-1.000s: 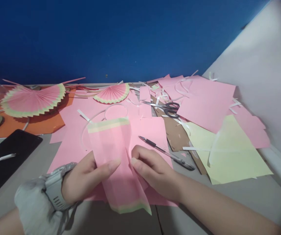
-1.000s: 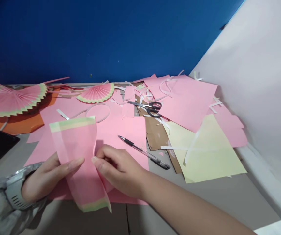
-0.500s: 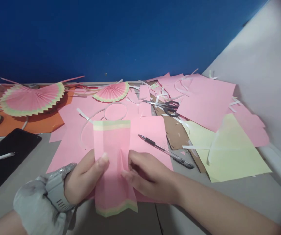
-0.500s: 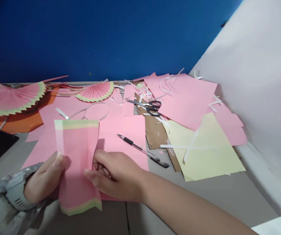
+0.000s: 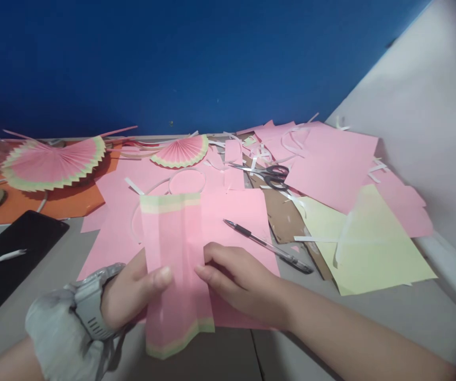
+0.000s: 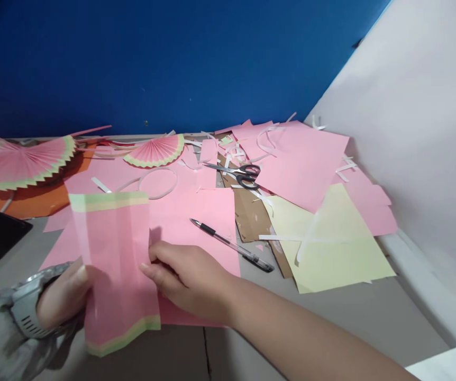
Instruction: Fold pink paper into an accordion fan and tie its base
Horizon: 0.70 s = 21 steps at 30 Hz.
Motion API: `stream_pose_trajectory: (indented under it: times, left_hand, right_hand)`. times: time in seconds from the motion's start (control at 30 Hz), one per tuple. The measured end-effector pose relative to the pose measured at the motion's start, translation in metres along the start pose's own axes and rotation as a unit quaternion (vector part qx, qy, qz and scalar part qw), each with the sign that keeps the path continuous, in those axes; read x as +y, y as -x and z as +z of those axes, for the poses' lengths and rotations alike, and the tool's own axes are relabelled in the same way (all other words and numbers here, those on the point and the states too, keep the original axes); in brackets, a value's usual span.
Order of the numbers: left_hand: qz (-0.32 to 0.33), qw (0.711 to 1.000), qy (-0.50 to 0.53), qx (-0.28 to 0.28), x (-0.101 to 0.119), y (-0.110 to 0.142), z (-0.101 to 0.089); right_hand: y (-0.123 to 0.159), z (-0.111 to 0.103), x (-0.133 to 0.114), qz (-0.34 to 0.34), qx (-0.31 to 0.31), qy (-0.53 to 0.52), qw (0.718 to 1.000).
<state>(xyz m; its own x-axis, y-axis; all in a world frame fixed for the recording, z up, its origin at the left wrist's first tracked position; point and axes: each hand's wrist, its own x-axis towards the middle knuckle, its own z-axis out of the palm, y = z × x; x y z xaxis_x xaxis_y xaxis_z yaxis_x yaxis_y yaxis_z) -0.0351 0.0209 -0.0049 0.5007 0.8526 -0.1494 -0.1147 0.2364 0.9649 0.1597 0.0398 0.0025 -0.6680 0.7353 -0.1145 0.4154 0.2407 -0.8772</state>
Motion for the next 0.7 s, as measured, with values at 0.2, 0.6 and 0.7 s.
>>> stream_pose_trajectory:
  times: [0.2,0.6,0.7]
  left_hand:
    - [-0.053,0.995,0.068,0.052,0.0,0.001,0.002]
    - [-0.019,0.983,0.105,0.149,0.011,-0.01,-0.001]
    - [0.011,0.989,0.079,0.125,0.008,-0.01,-0.002]
  right_hand:
    - [0.003,-0.005,-0.001,0.028,-0.003,-0.115,0.993]
    - [0.003,-0.003,-0.001,0.031,0.003,-0.181,0.983]
    - [0.004,-0.002,0.001,-0.068,0.121,-0.054,0.989]
